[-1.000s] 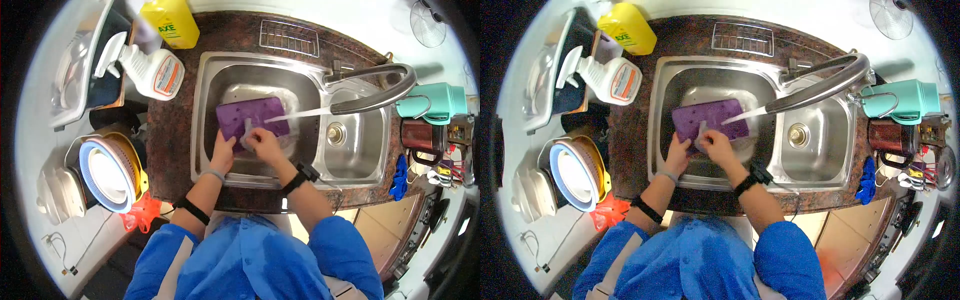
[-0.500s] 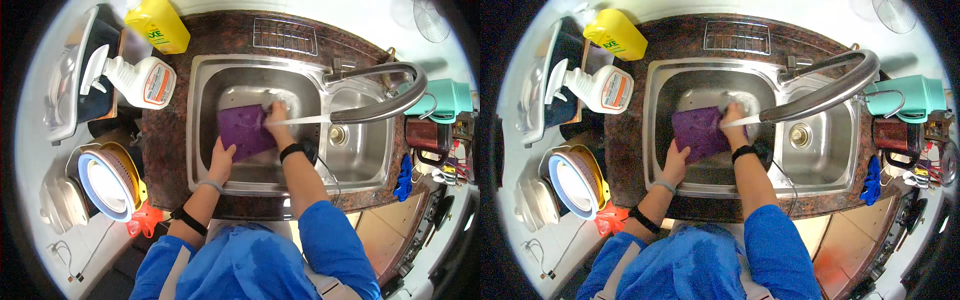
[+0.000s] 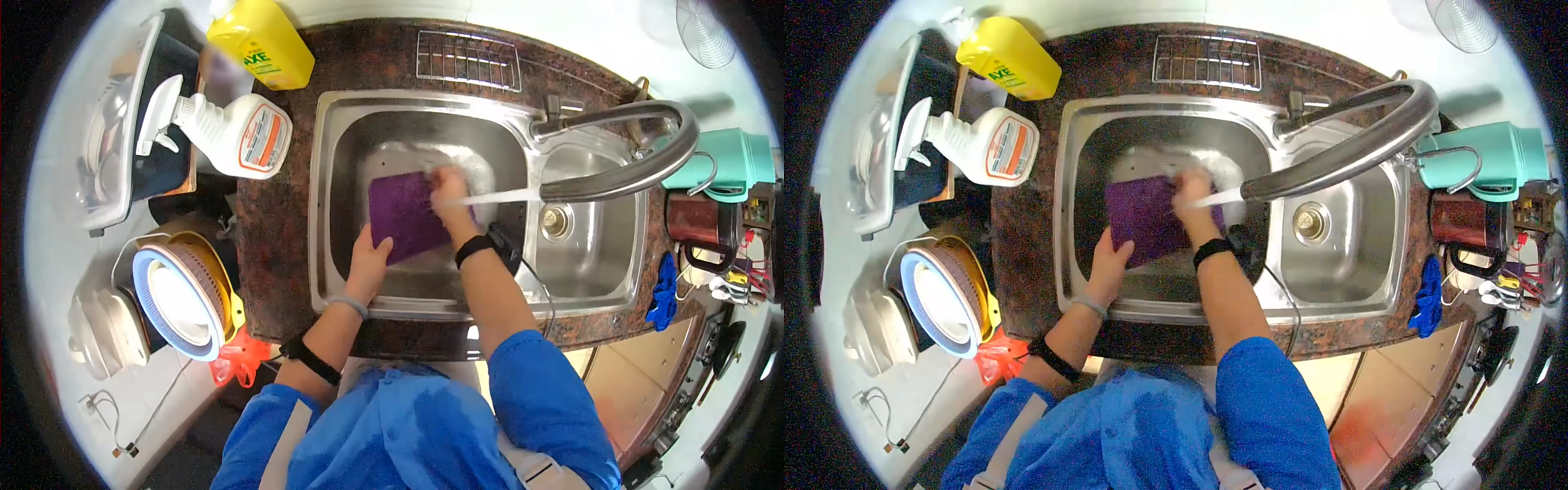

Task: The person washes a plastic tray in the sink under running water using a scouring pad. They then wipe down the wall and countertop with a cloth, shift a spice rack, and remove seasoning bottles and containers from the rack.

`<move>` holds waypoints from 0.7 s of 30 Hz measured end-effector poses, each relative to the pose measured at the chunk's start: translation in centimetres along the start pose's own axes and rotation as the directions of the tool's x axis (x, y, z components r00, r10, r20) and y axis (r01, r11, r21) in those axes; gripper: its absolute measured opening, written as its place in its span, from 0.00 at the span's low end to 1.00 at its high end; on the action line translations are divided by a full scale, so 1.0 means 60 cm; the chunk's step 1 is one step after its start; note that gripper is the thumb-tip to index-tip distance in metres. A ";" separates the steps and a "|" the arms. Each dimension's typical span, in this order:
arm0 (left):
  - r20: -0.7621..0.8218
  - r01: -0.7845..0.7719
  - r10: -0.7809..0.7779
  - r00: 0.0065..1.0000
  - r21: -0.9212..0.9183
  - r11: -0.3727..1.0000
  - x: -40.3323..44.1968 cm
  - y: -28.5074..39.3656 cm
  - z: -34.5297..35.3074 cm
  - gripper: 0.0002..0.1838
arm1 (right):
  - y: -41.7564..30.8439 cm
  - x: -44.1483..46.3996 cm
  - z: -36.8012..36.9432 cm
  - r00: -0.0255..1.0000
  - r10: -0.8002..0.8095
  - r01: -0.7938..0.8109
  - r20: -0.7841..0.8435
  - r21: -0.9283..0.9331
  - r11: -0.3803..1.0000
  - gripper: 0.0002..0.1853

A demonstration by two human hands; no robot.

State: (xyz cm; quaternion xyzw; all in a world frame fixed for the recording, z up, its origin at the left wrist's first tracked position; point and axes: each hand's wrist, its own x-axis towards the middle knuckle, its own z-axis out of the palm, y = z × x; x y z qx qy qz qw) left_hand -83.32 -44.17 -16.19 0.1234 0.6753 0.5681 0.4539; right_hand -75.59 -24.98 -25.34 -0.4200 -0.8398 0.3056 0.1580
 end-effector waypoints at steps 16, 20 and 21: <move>-0.014 0.157 -0.176 0.984 -0.384 0.910 0.007 -0.006 -0.009 0.21 | 0.020 -0.084 0.007 0.968 0.174 -0.164 0.180 -0.072 0.984 0.18; 0.023 0.258 -0.277 0.961 -0.443 0.859 0.005 0.001 -0.008 0.21 | -0.088 -0.120 -0.033 0.972 0.032 -0.120 0.232 0.378 0.918 0.16; 0.022 0.256 -0.275 0.961 -0.443 0.859 0.007 0.001 -0.009 0.21 | -0.088 -0.117 -0.029 0.957 -0.016 -0.110 0.289 0.413 0.904 0.16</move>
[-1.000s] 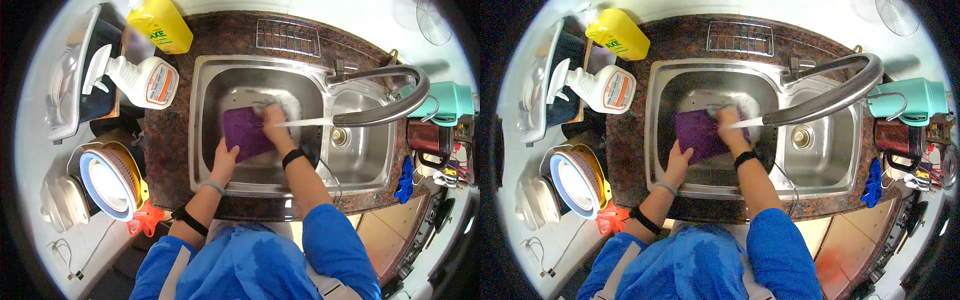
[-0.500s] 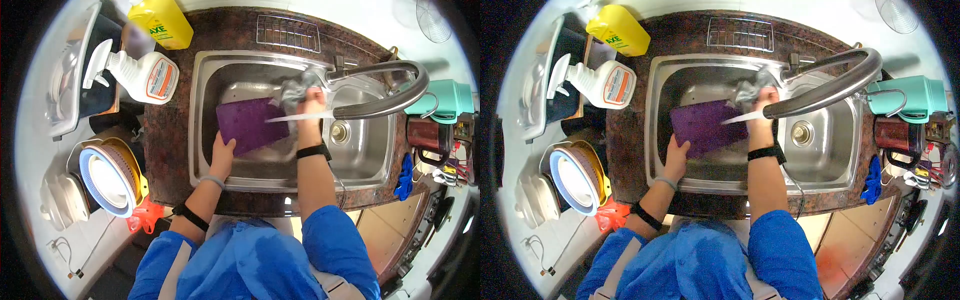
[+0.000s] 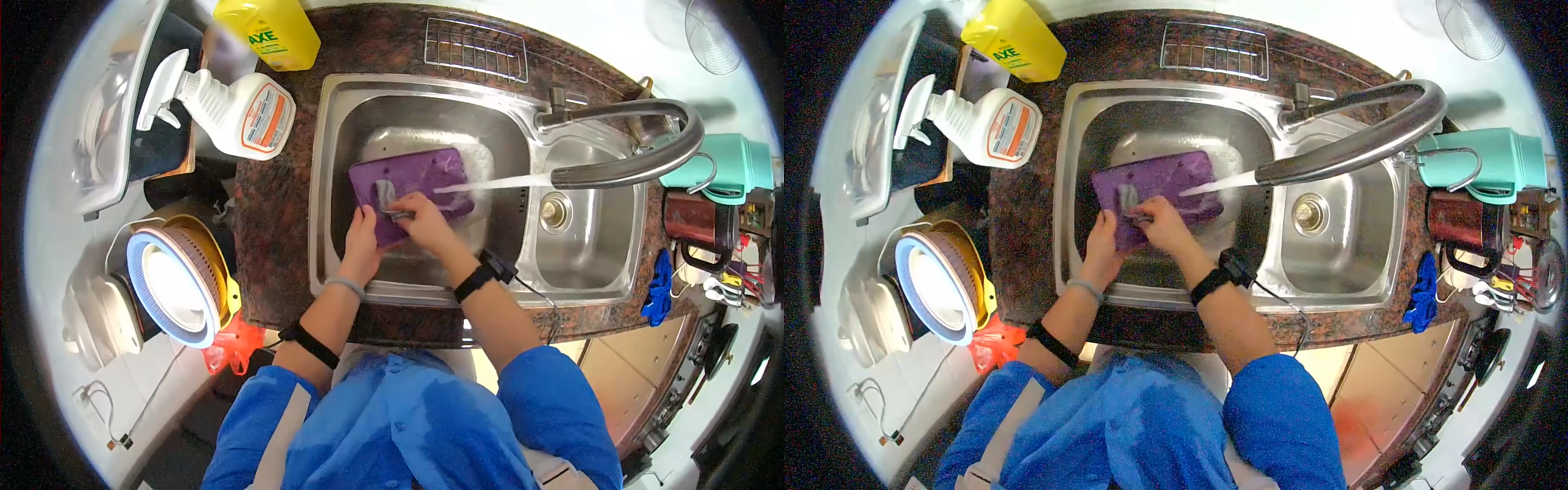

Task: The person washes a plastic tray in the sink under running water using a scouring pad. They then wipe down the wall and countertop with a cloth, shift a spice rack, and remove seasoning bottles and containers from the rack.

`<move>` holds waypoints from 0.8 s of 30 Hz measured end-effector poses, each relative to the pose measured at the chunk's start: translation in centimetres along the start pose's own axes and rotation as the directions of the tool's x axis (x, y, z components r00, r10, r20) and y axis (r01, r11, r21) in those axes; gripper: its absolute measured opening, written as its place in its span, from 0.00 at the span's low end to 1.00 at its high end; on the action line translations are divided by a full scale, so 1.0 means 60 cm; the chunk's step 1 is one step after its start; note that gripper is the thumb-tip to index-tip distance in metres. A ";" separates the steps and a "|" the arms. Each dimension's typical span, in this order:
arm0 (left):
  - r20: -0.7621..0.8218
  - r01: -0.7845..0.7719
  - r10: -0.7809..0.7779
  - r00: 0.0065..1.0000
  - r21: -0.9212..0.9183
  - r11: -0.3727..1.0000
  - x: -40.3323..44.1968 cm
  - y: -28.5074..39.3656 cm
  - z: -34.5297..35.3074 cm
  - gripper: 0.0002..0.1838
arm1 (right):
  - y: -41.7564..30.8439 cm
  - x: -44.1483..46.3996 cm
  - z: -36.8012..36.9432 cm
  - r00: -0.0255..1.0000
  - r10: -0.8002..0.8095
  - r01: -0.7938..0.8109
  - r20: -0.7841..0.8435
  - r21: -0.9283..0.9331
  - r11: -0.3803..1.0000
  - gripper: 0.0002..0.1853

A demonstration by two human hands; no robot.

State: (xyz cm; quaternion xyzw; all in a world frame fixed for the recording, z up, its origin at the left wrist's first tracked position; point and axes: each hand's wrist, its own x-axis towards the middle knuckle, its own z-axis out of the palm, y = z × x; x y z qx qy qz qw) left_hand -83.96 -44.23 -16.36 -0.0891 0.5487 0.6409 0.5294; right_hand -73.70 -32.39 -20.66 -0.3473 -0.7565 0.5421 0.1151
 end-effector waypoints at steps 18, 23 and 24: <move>0.163 0.127 -0.125 0.979 -0.003 0.992 -0.009 -0.010 -0.009 0.25 | -0.048 0.028 0.067 0.941 -0.307 0.293 -0.143 -0.109 0.950 0.17; 0.096 0.095 -0.080 0.992 -0.154 0.984 0.007 -0.017 -0.025 0.24 | -0.091 -0.031 0.046 0.969 -0.246 0.246 0.025 -0.012 0.969 0.17; 0.078 0.110 -0.098 0.992 -0.173 0.979 0.012 -0.012 -0.018 0.24 | -0.087 -0.027 0.031 0.969 -0.248 0.248 0.017 -0.020 0.969 0.17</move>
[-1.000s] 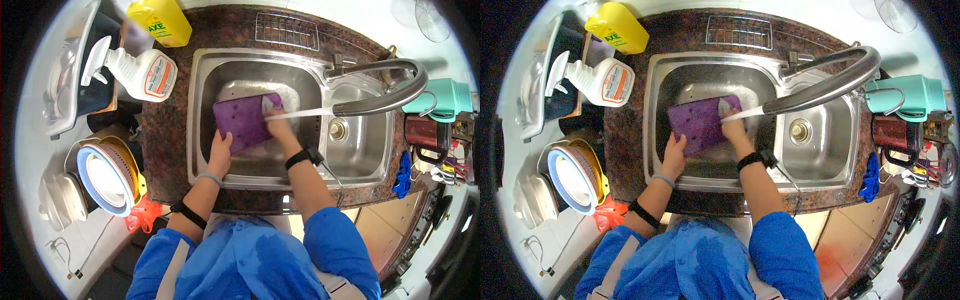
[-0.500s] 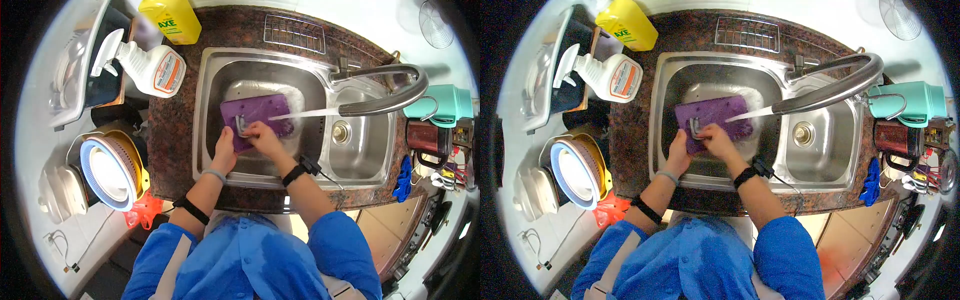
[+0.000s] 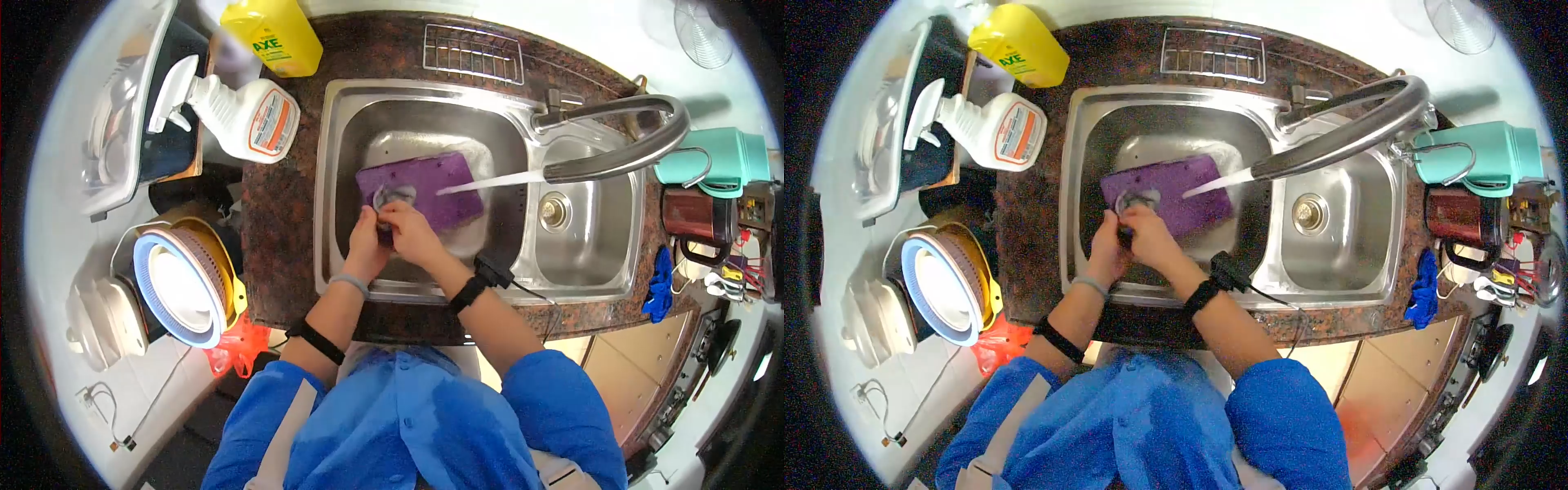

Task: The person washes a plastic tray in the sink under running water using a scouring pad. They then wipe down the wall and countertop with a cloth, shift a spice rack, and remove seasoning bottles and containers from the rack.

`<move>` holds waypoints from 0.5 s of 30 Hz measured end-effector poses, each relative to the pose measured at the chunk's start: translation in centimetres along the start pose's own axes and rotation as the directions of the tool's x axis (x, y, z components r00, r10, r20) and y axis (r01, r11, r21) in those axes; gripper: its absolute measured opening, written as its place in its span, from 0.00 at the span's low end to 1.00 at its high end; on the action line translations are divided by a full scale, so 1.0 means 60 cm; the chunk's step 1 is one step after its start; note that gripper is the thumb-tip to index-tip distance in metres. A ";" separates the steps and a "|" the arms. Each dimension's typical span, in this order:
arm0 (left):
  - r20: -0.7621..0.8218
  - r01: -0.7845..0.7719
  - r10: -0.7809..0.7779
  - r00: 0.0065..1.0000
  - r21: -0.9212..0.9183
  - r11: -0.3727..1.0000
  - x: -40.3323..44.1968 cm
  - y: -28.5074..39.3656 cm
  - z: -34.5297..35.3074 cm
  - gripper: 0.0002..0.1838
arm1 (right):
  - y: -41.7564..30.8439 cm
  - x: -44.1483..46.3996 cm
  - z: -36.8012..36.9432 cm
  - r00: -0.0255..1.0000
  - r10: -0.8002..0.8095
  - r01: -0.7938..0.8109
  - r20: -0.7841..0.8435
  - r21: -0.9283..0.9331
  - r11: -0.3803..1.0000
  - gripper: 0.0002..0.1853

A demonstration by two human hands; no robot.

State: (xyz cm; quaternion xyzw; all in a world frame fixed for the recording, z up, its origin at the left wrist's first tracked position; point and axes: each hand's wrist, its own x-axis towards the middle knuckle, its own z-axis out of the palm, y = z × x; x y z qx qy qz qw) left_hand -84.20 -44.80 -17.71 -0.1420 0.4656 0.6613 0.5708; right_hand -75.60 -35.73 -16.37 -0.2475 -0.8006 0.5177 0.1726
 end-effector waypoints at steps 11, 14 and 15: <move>-0.061 -0.041 0.045 0.997 0.064 0.997 -0.001 0.004 0.014 0.22 | 0.006 -0.063 -0.004 0.997 0.079 -0.079 -0.002 -0.043 0.996 0.11; -0.070 -0.118 0.124 0.990 0.090 0.989 0.009 -0.011 -0.003 0.21 | 0.010 -0.054 0.004 0.998 0.018 -0.011 0.056 -0.120 0.993 0.12; -0.051 -0.139 0.144 0.988 0.082 0.987 0.009 -0.011 -0.002 0.20 | 0.015 -0.048 0.009 0.995 0.102 -0.099 0.004 -0.201 0.975 0.12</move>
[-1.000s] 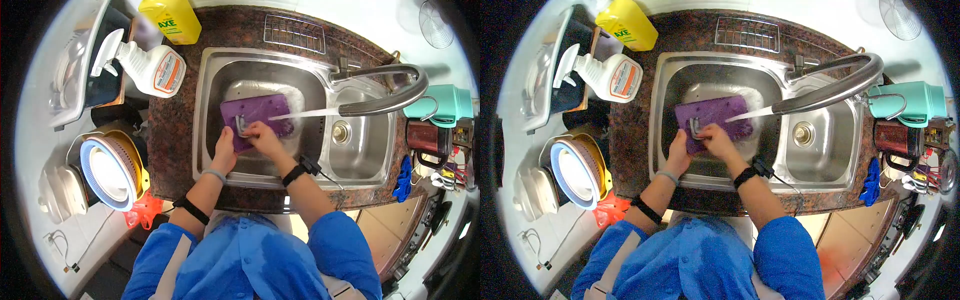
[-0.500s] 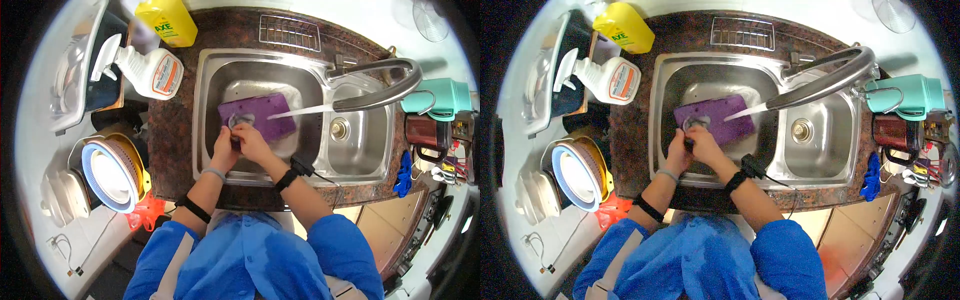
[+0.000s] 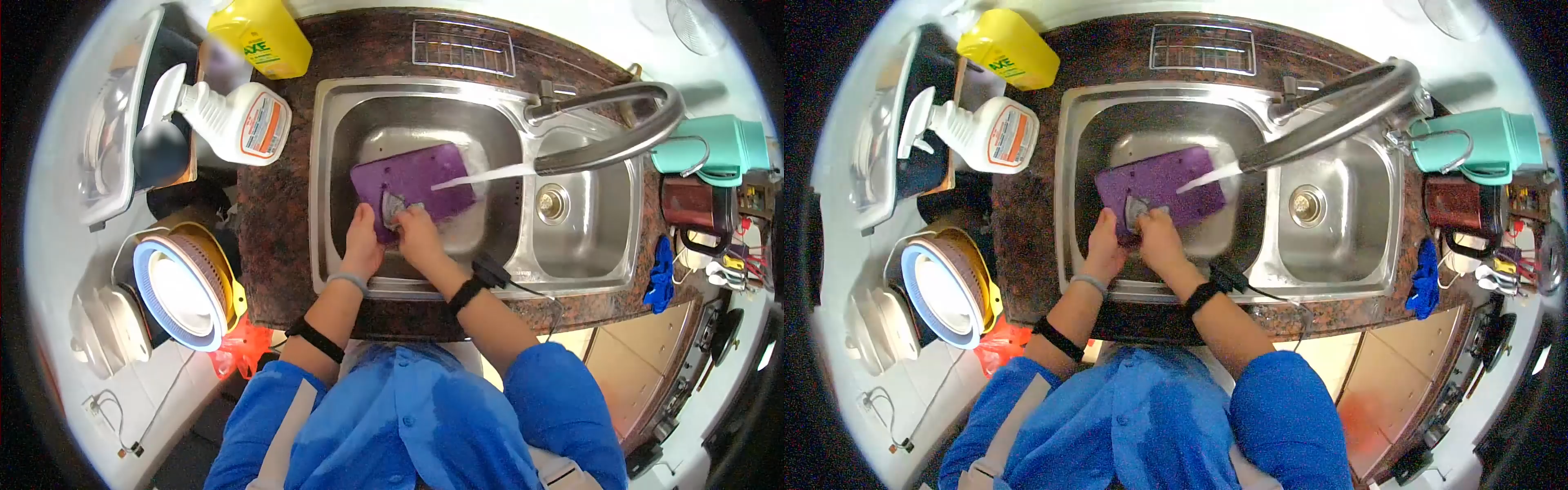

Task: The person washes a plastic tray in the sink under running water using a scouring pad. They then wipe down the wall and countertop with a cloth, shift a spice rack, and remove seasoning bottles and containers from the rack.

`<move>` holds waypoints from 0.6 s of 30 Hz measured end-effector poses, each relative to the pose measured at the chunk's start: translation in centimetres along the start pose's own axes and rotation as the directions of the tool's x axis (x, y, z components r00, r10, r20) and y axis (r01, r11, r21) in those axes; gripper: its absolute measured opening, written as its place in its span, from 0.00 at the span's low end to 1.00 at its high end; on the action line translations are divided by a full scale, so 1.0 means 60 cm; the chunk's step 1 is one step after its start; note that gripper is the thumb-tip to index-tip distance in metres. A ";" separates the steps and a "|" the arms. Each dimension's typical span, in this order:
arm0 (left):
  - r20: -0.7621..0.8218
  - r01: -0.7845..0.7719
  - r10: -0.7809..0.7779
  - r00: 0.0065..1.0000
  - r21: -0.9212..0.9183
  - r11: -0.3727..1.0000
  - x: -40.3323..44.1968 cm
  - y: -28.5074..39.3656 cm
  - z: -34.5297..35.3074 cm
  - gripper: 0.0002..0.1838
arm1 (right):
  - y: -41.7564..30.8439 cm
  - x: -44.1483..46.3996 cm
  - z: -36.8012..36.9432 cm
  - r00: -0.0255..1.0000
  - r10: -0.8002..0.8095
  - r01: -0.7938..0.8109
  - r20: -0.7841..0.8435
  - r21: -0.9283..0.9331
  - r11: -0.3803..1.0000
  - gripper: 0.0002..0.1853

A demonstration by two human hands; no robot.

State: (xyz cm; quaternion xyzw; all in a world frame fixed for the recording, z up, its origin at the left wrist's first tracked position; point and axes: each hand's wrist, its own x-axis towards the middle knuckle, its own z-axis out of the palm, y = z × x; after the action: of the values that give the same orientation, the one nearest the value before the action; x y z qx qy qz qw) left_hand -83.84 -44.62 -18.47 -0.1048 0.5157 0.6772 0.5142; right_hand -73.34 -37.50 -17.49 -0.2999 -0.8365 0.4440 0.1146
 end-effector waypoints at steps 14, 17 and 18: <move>-0.003 -0.168 0.168 0.986 0.054 0.984 -0.052 0.033 0.017 0.21 | -0.026 -0.047 -0.140 0.862 0.218 -0.118 -0.458 0.238 0.964 0.11; -0.005 -0.210 0.210 0.978 -0.053 0.976 -0.083 0.035 0.051 0.22 | 0.009 -0.013 -0.107 0.860 -0.037 0.034 -0.508 -0.015 0.999 0.10; -0.002 -0.202 0.202 0.979 -0.040 0.979 -0.099 0.041 0.067 0.21 | 0.015 0.004 -0.108 0.867 -0.056 -0.001 -0.495 -0.113 0.994 0.09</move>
State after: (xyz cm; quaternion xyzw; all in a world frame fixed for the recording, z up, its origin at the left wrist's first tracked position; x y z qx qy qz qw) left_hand -81.59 -44.74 -11.22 -0.0616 0.5096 0.7362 0.4411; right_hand -70.19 -32.60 -14.46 -0.3981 -0.8061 0.3035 0.3157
